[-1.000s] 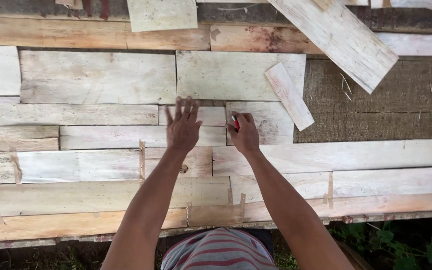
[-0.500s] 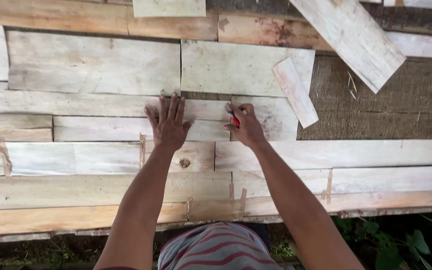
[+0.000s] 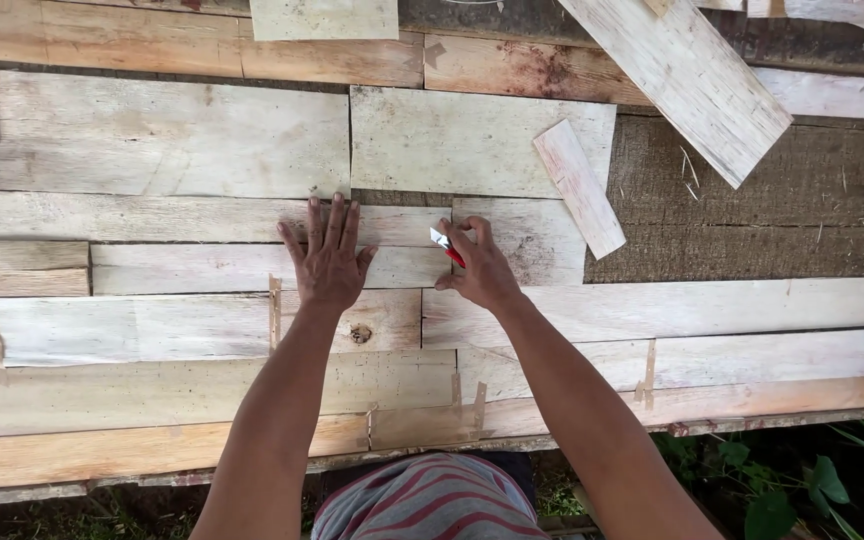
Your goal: Cutting thin wood veneer sheets to size using a utility knife on a wooden work surface
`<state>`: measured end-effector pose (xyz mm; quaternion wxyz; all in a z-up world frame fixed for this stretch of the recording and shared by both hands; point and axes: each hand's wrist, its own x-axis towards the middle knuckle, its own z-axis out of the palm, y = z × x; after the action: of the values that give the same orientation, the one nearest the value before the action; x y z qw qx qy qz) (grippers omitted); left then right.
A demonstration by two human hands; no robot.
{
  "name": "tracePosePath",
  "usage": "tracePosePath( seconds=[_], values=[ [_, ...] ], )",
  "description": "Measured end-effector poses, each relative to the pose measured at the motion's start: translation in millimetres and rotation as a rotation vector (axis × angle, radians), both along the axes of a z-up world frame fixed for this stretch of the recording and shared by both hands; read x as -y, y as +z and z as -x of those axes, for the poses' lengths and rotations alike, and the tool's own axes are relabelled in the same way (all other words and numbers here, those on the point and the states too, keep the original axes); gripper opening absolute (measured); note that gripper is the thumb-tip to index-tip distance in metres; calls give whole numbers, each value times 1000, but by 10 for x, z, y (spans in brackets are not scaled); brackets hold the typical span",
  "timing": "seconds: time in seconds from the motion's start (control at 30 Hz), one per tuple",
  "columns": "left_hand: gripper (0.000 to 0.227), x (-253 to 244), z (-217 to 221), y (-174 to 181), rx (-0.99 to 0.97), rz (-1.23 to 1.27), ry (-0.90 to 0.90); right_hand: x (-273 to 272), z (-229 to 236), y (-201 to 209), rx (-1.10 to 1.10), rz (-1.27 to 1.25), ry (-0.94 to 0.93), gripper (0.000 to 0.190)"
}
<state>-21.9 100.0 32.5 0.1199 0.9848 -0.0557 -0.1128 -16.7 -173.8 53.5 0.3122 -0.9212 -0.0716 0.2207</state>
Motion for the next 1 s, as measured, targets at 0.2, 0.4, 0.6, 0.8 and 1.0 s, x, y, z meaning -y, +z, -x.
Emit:
tracePosePath(
  seconds=[0.2,0.4,0.6,0.8,1.0],
  values=[
    [74,19,4,-44,14,-8,12,-22,20,-37,17,-6,4,108],
    [75,6,-11,-46,-16,-28,4,0,-17,-2,-25,15,-12,109],
    [74,89,-27,-17,-14,-51,35,124,-11,97,25,-194,-79,96],
    [75,695,-109,0,5,-50,-94,706,-2,-187,296,28,-423,83],
    [79,1584,-282,11,-104,92,-239,1379,-25,46,198,208,-683,87]
  ],
)
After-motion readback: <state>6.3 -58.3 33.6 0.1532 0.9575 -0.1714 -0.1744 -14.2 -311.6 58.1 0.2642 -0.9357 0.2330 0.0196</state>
